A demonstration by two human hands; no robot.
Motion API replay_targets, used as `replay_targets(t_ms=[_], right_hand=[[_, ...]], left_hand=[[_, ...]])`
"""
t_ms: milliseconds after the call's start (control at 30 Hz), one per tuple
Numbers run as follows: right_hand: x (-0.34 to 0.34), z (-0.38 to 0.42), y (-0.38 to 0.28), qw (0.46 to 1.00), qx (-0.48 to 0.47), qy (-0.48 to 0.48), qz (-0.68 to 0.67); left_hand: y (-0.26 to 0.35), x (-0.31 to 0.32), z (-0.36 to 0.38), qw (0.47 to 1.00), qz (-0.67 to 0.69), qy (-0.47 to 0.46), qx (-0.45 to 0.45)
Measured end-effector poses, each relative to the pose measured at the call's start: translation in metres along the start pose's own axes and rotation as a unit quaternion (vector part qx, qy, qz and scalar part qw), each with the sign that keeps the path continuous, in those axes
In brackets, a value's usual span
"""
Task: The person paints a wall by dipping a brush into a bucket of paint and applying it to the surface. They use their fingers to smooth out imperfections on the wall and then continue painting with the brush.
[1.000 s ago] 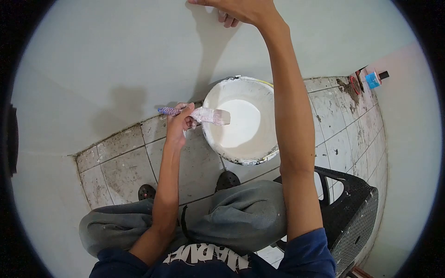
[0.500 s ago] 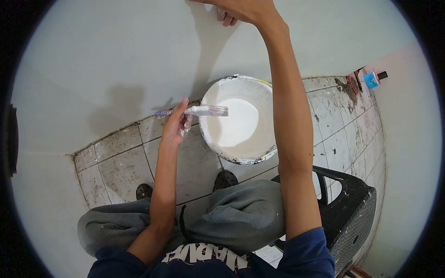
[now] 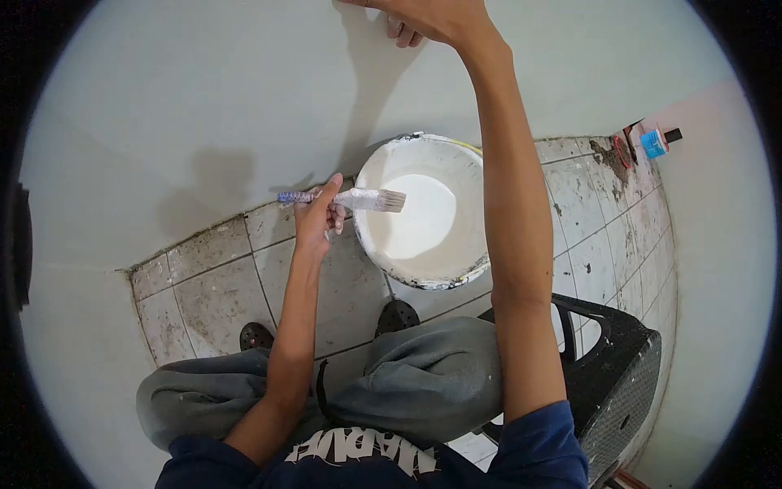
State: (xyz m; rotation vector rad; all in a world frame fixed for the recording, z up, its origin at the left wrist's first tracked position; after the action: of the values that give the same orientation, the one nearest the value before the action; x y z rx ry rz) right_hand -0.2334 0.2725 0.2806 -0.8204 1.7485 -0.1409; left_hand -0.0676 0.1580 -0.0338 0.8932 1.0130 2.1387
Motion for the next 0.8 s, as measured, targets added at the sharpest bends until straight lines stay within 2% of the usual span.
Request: replay_targets(t_ms=[133, 233, 333, 533, 800], right_hand=[[0.000, 0.000, 0.000, 1.000, -0.001, 0.002, 0.007], [-0.001, 0.000, -0.002, 1.000, 0.004, -0.002, 0.000], [-0.001, 0.000, -0.002, 1.000, 0.009, -0.005, 0.005], [-0.001, 0.000, -0.003, 1.000, 0.005, -0.005, -0.001], [-0.002, 0.000, -0.002, 1.000, 0.003, -0.009, 0.004]], left_hand=[[0.002, 0.001, 0.002, 1.000, -0.002, 0.005, -0.014], [-0.020, -0.004, -0.008, 0.989, 0.098, -0.007, -0.110], [-0.031, 0.000, -0.011, 0.966, 0.192, -0.060, -0.162], [-0.028, 0.014, 0.000, 0.942, 0.220, -0.128, -0.220], [-0.024, 0.017, 0.006, 0.930, 0.236, -0.092, -0.267]])
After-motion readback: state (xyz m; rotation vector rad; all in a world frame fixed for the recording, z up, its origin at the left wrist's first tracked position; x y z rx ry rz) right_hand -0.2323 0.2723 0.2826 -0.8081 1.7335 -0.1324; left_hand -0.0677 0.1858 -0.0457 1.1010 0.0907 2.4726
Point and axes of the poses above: each hand's wrist, its own z-axis away from the middle knuckle, its own x-axis out of the palm, y = z × x, the point moved 6 cm from there along -z, towards the middle knuckle, and after that the axes turned 9 degrees about y, right-handed, at the moved point
